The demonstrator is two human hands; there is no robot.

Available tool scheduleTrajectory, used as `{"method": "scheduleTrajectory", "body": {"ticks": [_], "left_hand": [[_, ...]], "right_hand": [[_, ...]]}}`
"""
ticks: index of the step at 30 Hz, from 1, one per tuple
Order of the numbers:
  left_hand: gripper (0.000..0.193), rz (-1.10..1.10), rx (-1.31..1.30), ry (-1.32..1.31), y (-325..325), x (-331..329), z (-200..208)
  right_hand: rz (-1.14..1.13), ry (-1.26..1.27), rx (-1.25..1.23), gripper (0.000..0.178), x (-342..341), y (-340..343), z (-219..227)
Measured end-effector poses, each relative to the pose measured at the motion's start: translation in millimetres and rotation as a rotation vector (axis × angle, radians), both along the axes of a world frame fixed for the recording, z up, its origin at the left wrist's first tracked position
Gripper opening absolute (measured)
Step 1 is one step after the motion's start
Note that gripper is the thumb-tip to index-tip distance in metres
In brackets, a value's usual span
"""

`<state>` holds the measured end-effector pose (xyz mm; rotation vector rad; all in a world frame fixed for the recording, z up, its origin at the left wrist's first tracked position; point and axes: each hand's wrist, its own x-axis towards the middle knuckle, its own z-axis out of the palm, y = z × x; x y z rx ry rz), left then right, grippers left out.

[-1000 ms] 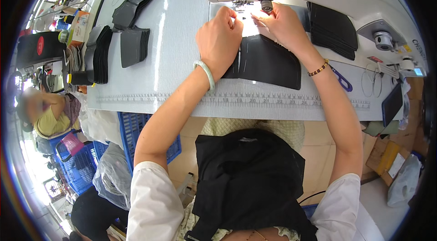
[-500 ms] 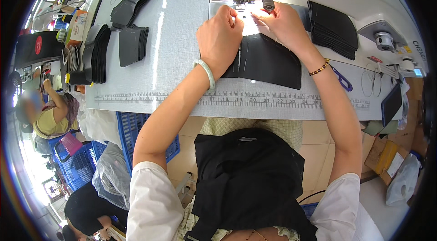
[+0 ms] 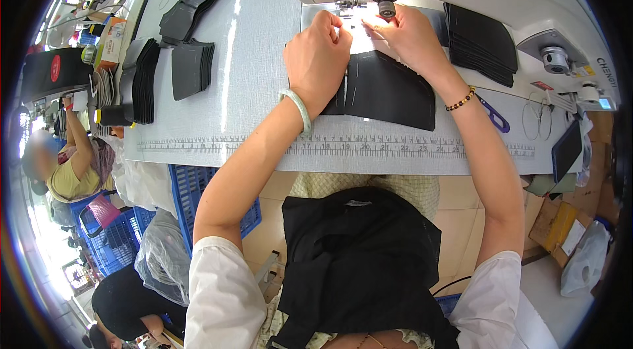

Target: Sewing together cut pieces of shoe components using an industrial sewing machine.

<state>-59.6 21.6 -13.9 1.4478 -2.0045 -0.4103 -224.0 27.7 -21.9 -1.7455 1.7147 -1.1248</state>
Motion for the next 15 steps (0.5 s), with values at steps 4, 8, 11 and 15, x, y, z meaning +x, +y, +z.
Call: {"method": "scheduleTrajectory", "body": {"ticks": [4, 8, 11, 15], "left_hand": [[0.011, -0.002, 0.002, 0.013, 0.4, -0.4, 0.3], [0.011, 0.0, 0.009, 0.011, 0.6, -0.8, 0.4], [0.01, 0.0, 0.006, 0.004, 0.3, -1.3, 0.0], [0.01, -0.002, 0.0, 0.007, 0.3, -2.2, -0.5]], "right_hand": [[0.017, 0.056, 0.145, 0.032, -3.0, 0.5, 7.3], [0.018, 0.05, 0.178, 0.033, -3.1, 1.3, 9.2], [0.011, 0.058, 0.162, 0.034, -3.7, 1.1, 6.6], [0.02, 0.025, 0.139, 0.033, -6.3, -1.0, 0.2]]}}
